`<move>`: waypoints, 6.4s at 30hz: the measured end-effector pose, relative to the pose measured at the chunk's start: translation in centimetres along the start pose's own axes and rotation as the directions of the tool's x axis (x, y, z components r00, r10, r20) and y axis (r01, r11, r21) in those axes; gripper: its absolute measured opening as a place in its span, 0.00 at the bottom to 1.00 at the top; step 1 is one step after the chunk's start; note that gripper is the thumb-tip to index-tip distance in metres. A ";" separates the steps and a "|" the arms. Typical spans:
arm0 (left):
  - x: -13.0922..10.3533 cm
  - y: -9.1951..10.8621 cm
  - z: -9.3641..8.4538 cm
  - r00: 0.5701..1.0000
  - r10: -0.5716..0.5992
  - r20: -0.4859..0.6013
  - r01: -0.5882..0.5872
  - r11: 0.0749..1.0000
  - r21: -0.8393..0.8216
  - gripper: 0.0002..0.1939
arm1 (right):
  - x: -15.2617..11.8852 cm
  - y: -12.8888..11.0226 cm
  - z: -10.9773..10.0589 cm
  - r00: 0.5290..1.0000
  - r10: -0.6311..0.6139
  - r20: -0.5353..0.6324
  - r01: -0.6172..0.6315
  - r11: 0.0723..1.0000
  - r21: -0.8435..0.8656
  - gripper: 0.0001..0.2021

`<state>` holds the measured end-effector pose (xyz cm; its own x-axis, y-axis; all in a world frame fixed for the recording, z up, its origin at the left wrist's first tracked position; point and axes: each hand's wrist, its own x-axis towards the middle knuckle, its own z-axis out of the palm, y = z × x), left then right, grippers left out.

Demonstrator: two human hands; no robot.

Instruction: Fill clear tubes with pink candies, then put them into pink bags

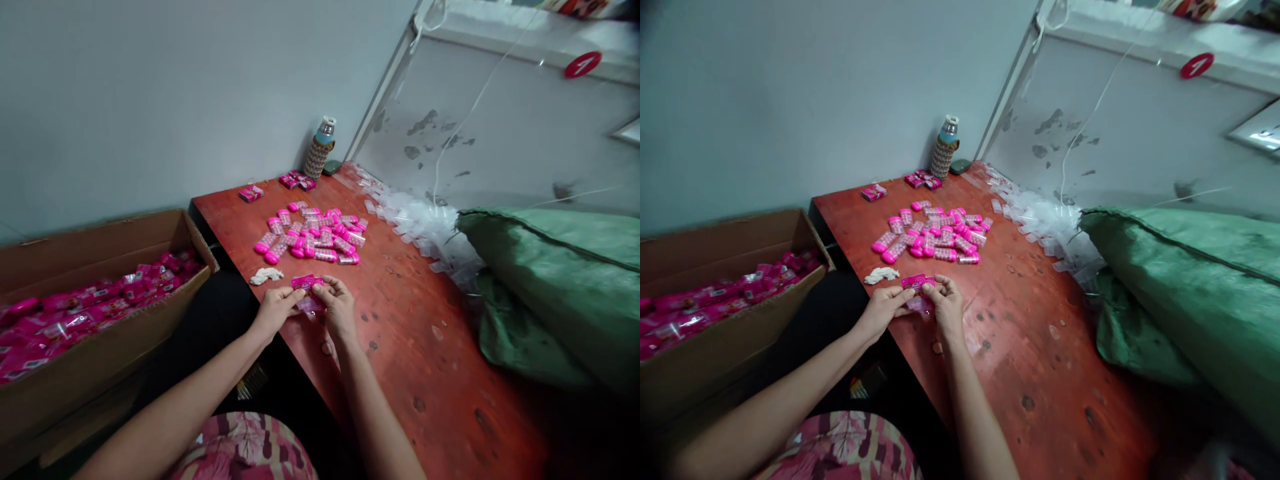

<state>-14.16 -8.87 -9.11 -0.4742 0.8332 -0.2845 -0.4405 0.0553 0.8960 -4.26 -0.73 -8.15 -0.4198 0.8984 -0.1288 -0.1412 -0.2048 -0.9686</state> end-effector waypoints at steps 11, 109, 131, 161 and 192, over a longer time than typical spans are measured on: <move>-1.0 1.2 -1.9 0.995 -0.096 -0.038 0.092 0.991 -0.096 0.12 | 1.8 0.4 -2.5 0.907 -0.377 0.186 0.322 0.338 -0.884 0.17; -1.6 1.2 -1.2 0.971 -0.057 0.232 0.080 0.993 -0.090 0.16 | -6.1 1.8 2.7 0.971 0.103 0.216 -0.073 0.987 -0.142 0.13; -2.4 1.5 -0.9 0.996 -0.018 0.085 0.034 0.983 -0.182 0.12 | -8.1 1.3 2.6 0.999 0.013 0.029 -0.012 1.000 -0.028 0.08; 0.6 -1.1 -0.1 0.807 0.440 0.393 -0.515 0.202 0.833 0.18 | -6.1 0.2 -2.8 0.998 0.047 -0.033 -0.050 0.994 -0.095 0.12; -1.7 0.3 -0.5 0.989 -0.145 -0.005 0.144 0.986 -0.080 0.12 | 7.0 -3.3 -4.8 0.913 -0.362 0.186 0.359 0.502 -0.787 0.13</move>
<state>-13.88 -10.58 -8.51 -0.4093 0.8134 -0.4134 -0.5639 0.1307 0.8154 -2.41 8.13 -6.91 -0.4994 0.8224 0.2724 0.4838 0.5255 -0.6999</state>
